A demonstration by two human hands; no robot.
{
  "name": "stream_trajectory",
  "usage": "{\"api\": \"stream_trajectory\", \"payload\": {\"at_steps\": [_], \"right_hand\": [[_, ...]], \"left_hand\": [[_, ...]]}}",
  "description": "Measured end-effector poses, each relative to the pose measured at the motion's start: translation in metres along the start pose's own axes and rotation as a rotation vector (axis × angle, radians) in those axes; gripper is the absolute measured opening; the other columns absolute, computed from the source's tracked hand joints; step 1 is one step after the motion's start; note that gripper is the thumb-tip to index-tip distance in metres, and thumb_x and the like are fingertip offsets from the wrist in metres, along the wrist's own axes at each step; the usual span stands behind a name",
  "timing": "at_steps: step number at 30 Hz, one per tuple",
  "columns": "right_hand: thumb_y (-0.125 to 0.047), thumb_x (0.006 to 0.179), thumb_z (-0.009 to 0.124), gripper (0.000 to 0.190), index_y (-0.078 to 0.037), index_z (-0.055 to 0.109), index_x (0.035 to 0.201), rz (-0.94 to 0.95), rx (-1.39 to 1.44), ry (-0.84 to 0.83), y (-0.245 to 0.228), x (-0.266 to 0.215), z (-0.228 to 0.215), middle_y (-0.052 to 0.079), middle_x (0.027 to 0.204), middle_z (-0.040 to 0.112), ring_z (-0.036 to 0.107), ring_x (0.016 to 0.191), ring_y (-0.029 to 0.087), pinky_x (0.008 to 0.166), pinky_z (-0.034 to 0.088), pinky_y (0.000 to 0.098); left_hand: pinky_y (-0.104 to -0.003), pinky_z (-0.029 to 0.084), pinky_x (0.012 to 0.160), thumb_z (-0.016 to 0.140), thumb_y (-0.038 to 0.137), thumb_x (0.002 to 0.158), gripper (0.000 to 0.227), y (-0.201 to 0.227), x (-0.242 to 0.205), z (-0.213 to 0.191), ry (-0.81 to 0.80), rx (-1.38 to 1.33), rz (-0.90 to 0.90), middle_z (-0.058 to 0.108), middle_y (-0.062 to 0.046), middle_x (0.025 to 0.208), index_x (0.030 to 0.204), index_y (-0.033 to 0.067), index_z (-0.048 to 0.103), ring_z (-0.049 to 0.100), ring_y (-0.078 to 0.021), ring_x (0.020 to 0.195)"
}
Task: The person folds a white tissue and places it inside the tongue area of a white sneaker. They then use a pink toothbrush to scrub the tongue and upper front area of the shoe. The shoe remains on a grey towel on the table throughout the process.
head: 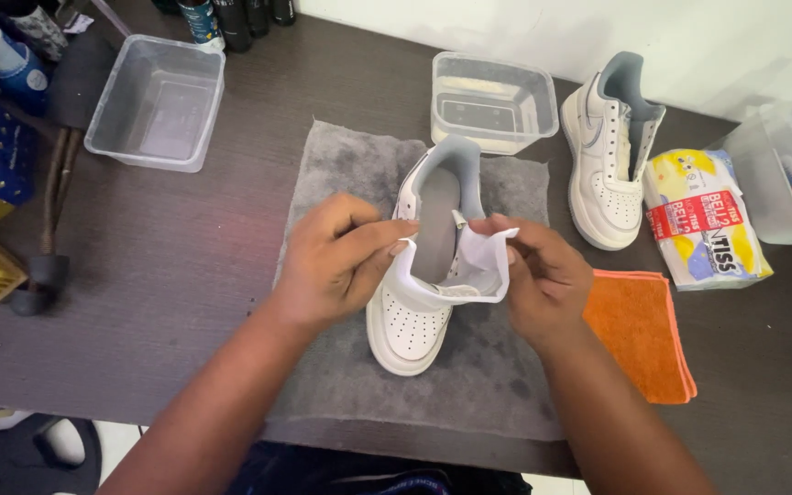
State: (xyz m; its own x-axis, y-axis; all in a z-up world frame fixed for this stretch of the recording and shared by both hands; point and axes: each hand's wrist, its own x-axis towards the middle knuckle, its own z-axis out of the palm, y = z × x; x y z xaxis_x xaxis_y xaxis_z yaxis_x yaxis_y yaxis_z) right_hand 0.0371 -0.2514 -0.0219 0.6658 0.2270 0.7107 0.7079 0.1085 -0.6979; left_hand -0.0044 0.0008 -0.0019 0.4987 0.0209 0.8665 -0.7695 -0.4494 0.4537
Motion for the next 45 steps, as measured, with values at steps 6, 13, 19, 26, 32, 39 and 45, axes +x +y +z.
{"api": "stream_trajectory", "payload": {"at_steps": [6,13,19,26,32,39,45], "right_hand": [[-0.008,0.102,0.064,0.04,0.008,0.049,0.135,0.078,0.174,-0.006,-0.008,0.003,0.01,0.03,0.133,0.066,0.079,0.094,0.028,0.068,0.068,0.0294],[-0.01,0.104,0.064,0.018,0.006,0.062,0.099,0.099,0.17,-0.011,0.005,-0.005,0.003,0.018,0.094,0.069,0.077,0.075,0.02,0.056,0.059,0.026],[-0.051,0.108,0.048,0.07,0.013,0.074,0.097,0.153,0.249,-0.157,-0.026,0.01,0.016,0.03,0.092,0.076,0.078,0.086,0.033,0.078,0.065,0.0478],[-0.047,0.089,0.082,0.055,0.007,0.077,0.091,0.096,0.216,-0.293,-0.041,0.023,0.02,0.028,0.097,0.077,0.078,0.093,0.034,0.083,0.064,0.043],[-0.018,0.074,0.094,0.036,0.004,0.08,0.1,0.035,0.143,-0.372,-0.06,0.034,0.021,0.022,0.092,0.082,0.082,0.08,0.029,0.069,0.066,0.0399],[-0.017,0.087,0.09,0.043,-0.006,0.071,0.124,-0.139,-0.102,-0.585,-0.059,0.034,0.007,0.017,0.119,0.079,0.085,0.103,0.026,0.092,0.071,0.034],[-0.012,0.087,0.09,0.033,-0.005,0.073,0.115,-0.187,-0.119,-0.575,-0.058,0.037,0.007,0.012,0.111,0.08,0.084,0.099,0.026,0.089,0.071,0.0359]], "left_hand": [[-0.029,0.052,0.045,0.068,0.01,0.102,0.017,0.003,-0.001,-0.003,0.016,-0.051,-0.068,0.066,-0.006,0.077,0.108,0.0109,0.083,0.057,-0.0166,0.051],[-0.03,0.05,0.041,0.069,0.007,0.1,0.016,0.003,-0.003,0.0,0.022,-0.082,-0.075,0.069,-0.009,0.074,0.105,0.0071,0.084,0.06,-0.0204,0.048],[-0.03,0.052,0.041,0.072,0.005,0.096,0.015,0.001,-0.005,-0.004,0.004,-0.041,-0.093,0.072,-0.009,0.075,0.105,0.0074,0.084,0.064,-0.0211,0.05],[-0.032,0.051,0.042,0.069,0.005,0.097,0.016,0.008,-0.001,-0.007,-0.01,-0.067,-0.107,0.071,-0.01,0.075,0.105,0.0047,0.083,0.062,-0.0233,0.05],[-0.032,0.051,0.043,0.068,0.006,0.098,0.016,0.01,-0.001,-0.008,-0.015,-0.104,-0.147,0.071,-0.011,0.074,0.106,0.0036,0.082,0.062,-0.0228,0.05],[-0.026,0.045,0.059,0.062,0.005,0.105,0.015,0.008,-0.002,-0.014,-0.147,-0.106,-0.067,0.067,-0.009,0.093,0.116,0.0014,0.073,0.056,-0.0143,0.063],[-0.026,0.047,0.059,0.063,0.007,0.105,0.015,0.007,-0.001,-0.013,-0.149,-0.121,-0.083,0.069,-0.01,0.092,0.115,0.0017,0.073,0.058,-0.0142,0.064]]}}
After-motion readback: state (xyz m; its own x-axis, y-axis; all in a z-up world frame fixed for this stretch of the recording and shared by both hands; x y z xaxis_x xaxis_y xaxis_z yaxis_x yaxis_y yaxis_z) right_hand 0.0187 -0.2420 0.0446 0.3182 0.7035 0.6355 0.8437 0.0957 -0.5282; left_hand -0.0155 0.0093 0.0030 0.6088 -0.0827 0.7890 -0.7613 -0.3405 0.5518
